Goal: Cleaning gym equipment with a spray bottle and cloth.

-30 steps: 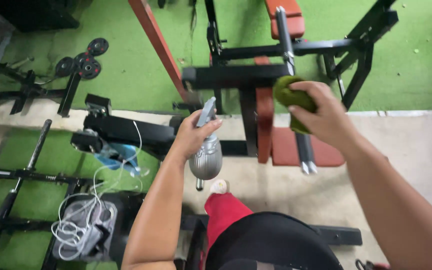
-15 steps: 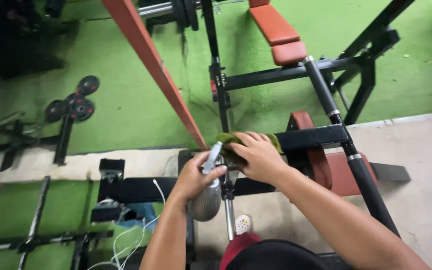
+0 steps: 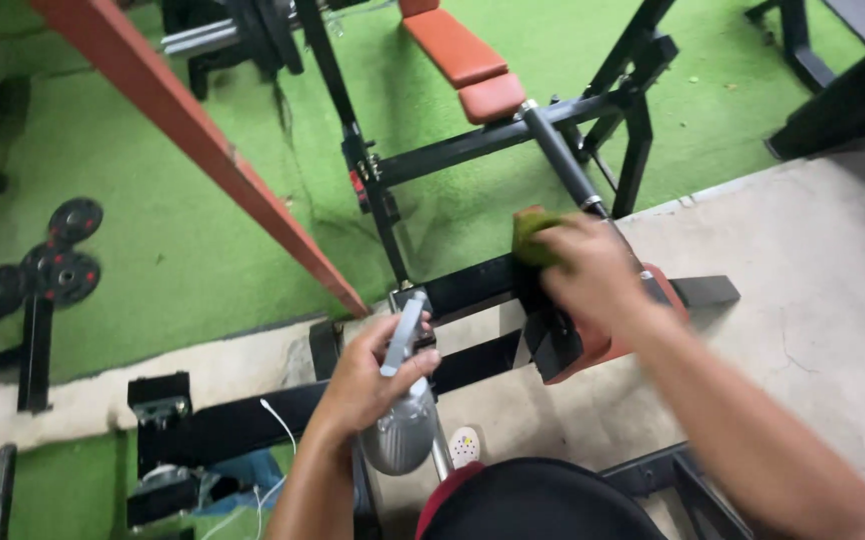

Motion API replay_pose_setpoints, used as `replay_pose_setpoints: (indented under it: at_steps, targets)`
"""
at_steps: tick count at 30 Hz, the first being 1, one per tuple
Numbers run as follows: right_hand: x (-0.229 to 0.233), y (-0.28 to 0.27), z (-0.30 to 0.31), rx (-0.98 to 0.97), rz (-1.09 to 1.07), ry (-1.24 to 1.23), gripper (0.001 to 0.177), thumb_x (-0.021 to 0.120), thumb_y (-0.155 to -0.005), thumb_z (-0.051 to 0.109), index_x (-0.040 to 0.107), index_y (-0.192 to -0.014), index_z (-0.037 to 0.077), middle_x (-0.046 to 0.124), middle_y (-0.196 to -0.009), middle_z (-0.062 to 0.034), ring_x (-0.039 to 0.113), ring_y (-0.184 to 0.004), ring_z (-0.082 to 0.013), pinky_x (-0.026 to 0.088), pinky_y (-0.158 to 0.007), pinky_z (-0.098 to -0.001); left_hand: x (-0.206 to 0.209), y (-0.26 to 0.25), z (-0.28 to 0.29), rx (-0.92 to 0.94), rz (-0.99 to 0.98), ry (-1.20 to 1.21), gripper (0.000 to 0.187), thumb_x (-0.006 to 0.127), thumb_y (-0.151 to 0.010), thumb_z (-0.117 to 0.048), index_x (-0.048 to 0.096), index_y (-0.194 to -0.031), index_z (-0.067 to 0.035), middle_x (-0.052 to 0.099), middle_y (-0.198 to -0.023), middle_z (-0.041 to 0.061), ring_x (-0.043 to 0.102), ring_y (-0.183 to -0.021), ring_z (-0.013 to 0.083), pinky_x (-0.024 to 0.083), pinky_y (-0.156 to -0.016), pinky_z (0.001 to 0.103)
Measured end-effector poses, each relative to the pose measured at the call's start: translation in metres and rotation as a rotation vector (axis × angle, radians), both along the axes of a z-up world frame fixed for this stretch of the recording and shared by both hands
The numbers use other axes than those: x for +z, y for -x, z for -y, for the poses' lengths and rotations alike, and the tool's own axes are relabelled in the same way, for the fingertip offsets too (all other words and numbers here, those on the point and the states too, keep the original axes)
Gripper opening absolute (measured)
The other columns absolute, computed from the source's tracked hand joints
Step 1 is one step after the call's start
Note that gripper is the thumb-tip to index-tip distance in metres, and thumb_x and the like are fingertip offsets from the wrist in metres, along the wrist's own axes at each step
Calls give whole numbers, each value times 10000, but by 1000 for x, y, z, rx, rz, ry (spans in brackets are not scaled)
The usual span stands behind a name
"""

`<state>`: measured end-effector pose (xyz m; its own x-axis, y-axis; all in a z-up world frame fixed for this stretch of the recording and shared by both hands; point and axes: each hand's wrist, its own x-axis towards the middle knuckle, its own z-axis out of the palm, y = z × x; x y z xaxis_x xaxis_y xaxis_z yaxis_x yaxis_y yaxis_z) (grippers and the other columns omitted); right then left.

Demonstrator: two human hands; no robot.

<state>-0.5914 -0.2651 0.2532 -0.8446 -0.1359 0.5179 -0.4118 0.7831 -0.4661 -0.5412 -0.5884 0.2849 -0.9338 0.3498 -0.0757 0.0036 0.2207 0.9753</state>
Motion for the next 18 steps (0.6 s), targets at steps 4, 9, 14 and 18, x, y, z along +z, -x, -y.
replay_pose_setpoints:
  at_steps: [4,9,14,18]
  targets:
    - [-11,-12,62,195,-54,-17,486,727,-671,57,728,-1153,120,666,-1292,-158,593,-1235,-381,462,-1053,-482,-5,9,-20,-75,47,73,468,822,-816,-280,691,-1224,-92,682,-948,-12,599,-751,74,518,-630,273]
    - [-21,-9,31,132,-7,-60,458,767,-670,99,741,-1126,128,631,-1326,-164,554,-1255,-395,417,-1068,-503,-26,21,-42,-194,98,98,480,830,-822,-298,662,-1227,-101,694,-914,-9,639,-782,68,558,-686,268]
    - [-51,11,-53,-158,95,-21,390,706,-762,60,732,-1147,120,677,-1299,-130,630,-1196,-359,515,-1032,-439,-38,23,-54,-260,68,104,467,833,-828,-310,673,-1208,-91,695,-945,-9,642,-833,69,558,-736,278]
    - [-60,16,-50,-373,19,-49,407,721,-737,37,747,-1138,101,673,-1265,-180,619,-1151,-397,504,-1005,-468,-46,23,-63,-261,84,71,479,837,-816,-310,682,-1210,-87,694,-973,-17,636,-853,71,559,-755,279]
